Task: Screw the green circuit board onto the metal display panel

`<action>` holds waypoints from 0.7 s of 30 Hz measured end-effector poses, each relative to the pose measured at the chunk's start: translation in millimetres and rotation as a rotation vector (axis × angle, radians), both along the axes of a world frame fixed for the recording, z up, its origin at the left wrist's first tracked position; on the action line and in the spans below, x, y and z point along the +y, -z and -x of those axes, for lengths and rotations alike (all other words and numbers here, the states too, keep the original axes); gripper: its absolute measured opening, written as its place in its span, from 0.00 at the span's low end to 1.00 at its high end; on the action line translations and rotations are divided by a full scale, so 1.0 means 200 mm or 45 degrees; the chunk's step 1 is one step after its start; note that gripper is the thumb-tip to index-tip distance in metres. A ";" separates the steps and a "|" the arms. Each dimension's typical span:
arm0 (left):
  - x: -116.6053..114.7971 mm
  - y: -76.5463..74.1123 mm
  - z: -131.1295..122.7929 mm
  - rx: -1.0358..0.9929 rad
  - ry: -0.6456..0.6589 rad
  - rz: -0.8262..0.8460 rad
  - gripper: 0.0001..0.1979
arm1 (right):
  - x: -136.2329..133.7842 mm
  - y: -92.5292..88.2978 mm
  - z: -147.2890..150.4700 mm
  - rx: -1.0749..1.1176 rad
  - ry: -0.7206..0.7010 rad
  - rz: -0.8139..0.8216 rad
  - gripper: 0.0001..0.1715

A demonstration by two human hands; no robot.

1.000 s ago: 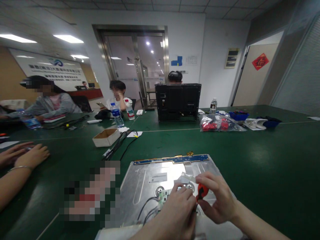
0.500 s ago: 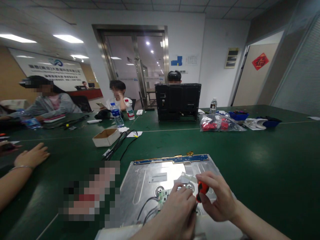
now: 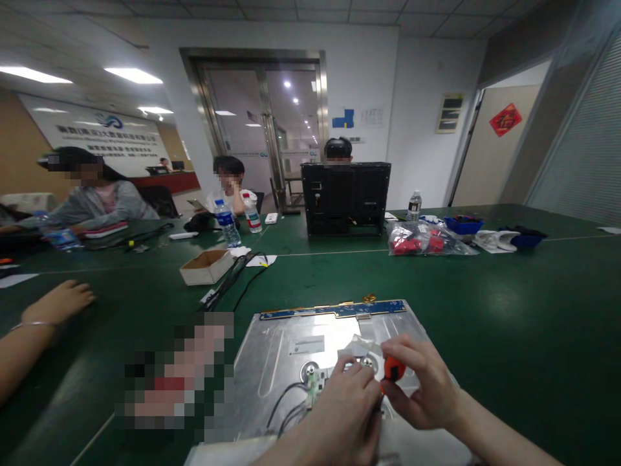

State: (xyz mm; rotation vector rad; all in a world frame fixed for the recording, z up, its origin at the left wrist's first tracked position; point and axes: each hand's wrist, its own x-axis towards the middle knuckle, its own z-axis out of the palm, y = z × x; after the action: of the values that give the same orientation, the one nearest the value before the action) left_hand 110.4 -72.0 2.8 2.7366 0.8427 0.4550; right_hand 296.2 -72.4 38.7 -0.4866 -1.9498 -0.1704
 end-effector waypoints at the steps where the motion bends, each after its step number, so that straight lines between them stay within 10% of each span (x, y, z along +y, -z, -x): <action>1: 0.00 0.00 0.00 0.008 0.000 -0.003 0.10 | 0.00 0.00 0.00 -0.006 -0.020 0.011 0.29; 21: -0.01 0.01 0.00 -0.036 0.000 0.002 0.11 | 0.00 0.00 0.01 0.021 0.031 -0.025 0.28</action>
State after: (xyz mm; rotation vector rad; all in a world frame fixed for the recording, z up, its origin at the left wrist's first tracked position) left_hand 110.2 -73.4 1.2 2.7220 0.8361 0.4917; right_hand 294.7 -72.9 38.1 -0.4974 -1.9250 -0.2006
